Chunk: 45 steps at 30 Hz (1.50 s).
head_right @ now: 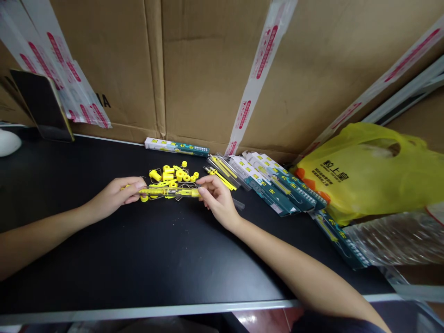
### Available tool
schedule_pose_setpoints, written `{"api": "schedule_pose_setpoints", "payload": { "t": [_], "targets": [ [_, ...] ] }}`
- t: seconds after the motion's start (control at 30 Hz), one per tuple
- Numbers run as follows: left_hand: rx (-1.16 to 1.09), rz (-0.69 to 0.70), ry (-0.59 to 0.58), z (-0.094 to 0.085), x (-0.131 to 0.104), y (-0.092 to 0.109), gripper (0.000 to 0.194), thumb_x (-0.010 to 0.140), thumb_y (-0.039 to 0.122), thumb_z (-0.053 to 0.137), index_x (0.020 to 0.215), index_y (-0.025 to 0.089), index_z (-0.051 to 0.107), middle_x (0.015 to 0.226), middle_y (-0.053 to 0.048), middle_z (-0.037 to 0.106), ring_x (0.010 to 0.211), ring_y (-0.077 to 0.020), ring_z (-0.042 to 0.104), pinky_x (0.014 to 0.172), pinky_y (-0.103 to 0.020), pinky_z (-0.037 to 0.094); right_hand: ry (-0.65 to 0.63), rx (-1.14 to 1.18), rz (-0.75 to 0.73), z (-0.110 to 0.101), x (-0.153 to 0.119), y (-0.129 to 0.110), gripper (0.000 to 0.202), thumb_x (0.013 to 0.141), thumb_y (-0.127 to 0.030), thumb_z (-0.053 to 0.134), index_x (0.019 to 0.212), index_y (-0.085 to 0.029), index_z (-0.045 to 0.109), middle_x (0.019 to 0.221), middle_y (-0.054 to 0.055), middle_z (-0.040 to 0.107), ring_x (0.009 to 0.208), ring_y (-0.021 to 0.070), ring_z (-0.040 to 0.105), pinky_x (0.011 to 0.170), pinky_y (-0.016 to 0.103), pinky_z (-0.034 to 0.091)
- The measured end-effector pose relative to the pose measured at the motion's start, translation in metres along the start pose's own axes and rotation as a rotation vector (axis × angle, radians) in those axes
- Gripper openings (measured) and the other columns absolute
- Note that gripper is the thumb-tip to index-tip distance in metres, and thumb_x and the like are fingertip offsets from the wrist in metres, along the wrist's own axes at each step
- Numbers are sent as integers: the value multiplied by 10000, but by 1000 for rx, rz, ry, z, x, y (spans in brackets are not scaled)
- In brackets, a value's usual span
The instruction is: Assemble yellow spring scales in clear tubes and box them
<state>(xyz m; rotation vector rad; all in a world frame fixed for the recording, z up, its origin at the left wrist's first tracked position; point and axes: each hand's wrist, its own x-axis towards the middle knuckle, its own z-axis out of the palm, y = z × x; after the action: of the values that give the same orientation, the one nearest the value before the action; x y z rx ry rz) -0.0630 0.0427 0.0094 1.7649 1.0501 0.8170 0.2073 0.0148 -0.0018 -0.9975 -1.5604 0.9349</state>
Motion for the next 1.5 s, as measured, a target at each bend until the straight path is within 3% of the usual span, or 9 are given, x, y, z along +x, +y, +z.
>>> {"api": "schedule_pose_setpoints", "payload": {
  "t": [0.13,0.3,0.53,0.73,1.13,1.3,1.5],
  "targets": [
    [-16,-42,-5,0,1,-2,386,835,507,498,658,163,508,620,26,427,544,-83,396,481,-184,332,-24,-16,14,0,-1,0,289,863,-465,581,968,-196,562,647,-43,511,466,65,455,401,188,373],
    [-89,-131,69,1,4,6,347,789,480,507,638,169,538,454,59,333,418,-71,281,389,-194,217,-76,13,32,-3,-3,4,305,908,-481,501,1035,-209,556,727,-26,537,463,58,455,385,187,355],
    [-165,-160,91,-1,7,3,390,847,487,454,633,168,519,447,54,341,388,-59,250,358,-188,174,-115,62,30,-2,-3,2,276,907,-441,521,1066,-216,514,748,-15,564,500,72,473,392,183,352],
    [-175,-172,107,0,7,3,374,854,463,446,621,174,484,453,51,351,392,-61,262,355,-186,186,-74,54,-42,2,-3,-1,277,844,-368,634,1024,-243,464,851,-8,523,574,73,501,418,182,393],
    [-113,-33,13,-1,3,-1,372,874,471,445,661,169,483,490,60,349,436,-59,285,383,-166,206,-133,-27,-51,2,-5,3,217,860,-288,625,1010,-214,487,935,19,536,638,71,529,465,184,426],
    [-82,-45,-2,-2,3,-1,410,858,502,488,617,174,433,509,53,384,436,-56,335,399,-161,286,-96,-21,-65,1,-5,5,211,850,-285,639,997,-213,506,881,6,547,606,72,525,462,193,431],
    [-60,-60,2,-5,1,-4,351,857,496,502,727,170,522,539,46,432,441,-65,379,397,-163,326,-57,5,-84,1,-4,5,227,835,-278,658,991,-221,503,910,9,552,606,68,535,450,183,440]
  ]
}}
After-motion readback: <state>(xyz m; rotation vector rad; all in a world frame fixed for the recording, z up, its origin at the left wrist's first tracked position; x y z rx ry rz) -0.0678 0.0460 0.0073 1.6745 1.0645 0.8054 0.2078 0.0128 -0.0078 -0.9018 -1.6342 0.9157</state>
